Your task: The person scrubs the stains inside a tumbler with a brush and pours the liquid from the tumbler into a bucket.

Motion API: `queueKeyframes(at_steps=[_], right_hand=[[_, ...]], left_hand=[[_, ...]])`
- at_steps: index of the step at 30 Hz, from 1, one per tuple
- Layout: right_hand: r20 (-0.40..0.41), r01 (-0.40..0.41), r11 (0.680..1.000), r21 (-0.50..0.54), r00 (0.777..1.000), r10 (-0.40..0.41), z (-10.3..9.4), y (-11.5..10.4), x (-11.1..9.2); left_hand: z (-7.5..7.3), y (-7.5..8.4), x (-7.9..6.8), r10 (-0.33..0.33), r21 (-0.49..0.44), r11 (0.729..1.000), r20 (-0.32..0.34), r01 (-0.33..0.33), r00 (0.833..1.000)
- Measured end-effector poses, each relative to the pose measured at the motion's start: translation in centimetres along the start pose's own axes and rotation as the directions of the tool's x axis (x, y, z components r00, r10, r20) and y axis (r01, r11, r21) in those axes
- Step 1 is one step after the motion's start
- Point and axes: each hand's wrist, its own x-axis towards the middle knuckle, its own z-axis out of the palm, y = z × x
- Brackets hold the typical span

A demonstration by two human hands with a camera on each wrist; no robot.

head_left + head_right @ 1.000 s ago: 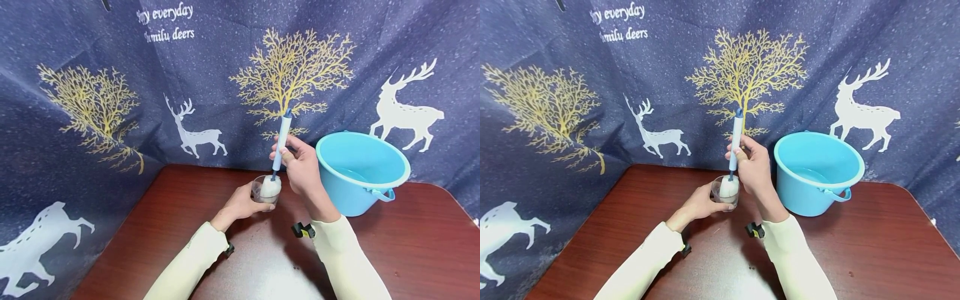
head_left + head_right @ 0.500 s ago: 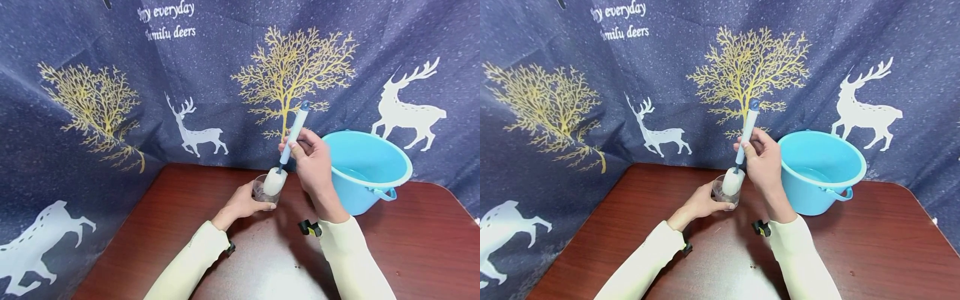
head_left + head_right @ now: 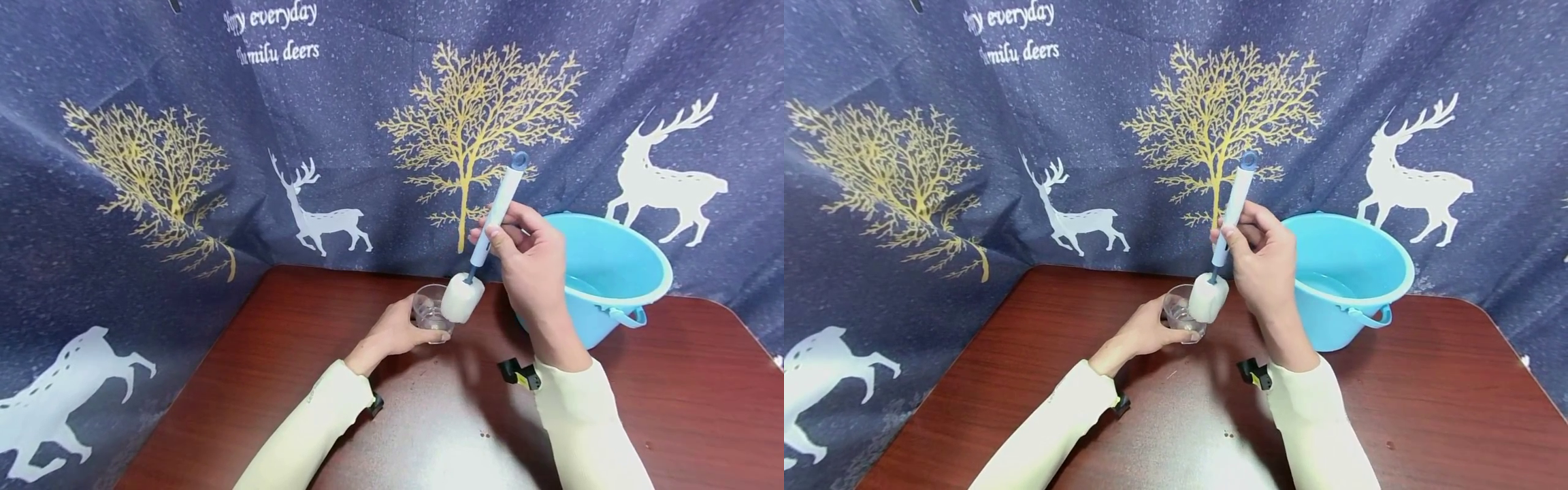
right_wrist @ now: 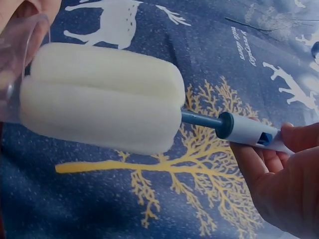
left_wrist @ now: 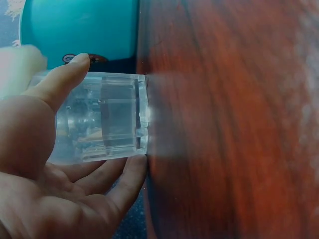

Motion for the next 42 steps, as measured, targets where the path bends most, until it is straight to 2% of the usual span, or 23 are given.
queueKeyframes(at_steps=[7,12,16,22,29,36,42], right_hand=[[0.039,-0.034,0.996,-0.082,0.999,0.037,-0.6,-1.0,-0.5],[0.093,-0.056,0.984,-0.170,0.993,0.072,-1.1,-1.9,-1.1],[0.121,-0.042,0.967,-0.252,0.990,0.075,-1.3,-2.6,-1.6],[0.086,-0.038,0.922,-0.384,0.993,0.077,-1.4,-3.8,-2.6],[0.080,-0.061,0.909,-0.413,0.992,0.103,-2.2,-5.0,-3.8],[0.116,-0.074,0.860,-0.506,0.982,0.152,-3.2,-5.0,-4.7],[0.140,-0.065,0.776,-0.628,0.971,0.194,-4.0,-4.0,-4.6]], left_hand=[[0.1,0.0,0.1,0.010,0.022,1.000,-0.003,-0.010,1.000],[0.1,0.1,0.0,0.013,0.021,1.000,-0.009,-0.012,1.000],[0.1,0.0,-0.1,0.009,0.013,1.000,-0.013,-0.009,1.000],[0.1,-0.1,0.0,0.013,0.016,1.000,-0.017,-0.013,1.000],[0.1,-0.2,0.1,0.013,0.015,1.000,-0.018,-0.013,1.000],[0.0,-0.1,0.1,0.005,0.015,1.000,-0.013,-0.004,1.000],[0.0,0.0,0.1,0.005,0.022,1.000,-0.009,-0.004,1.000]])
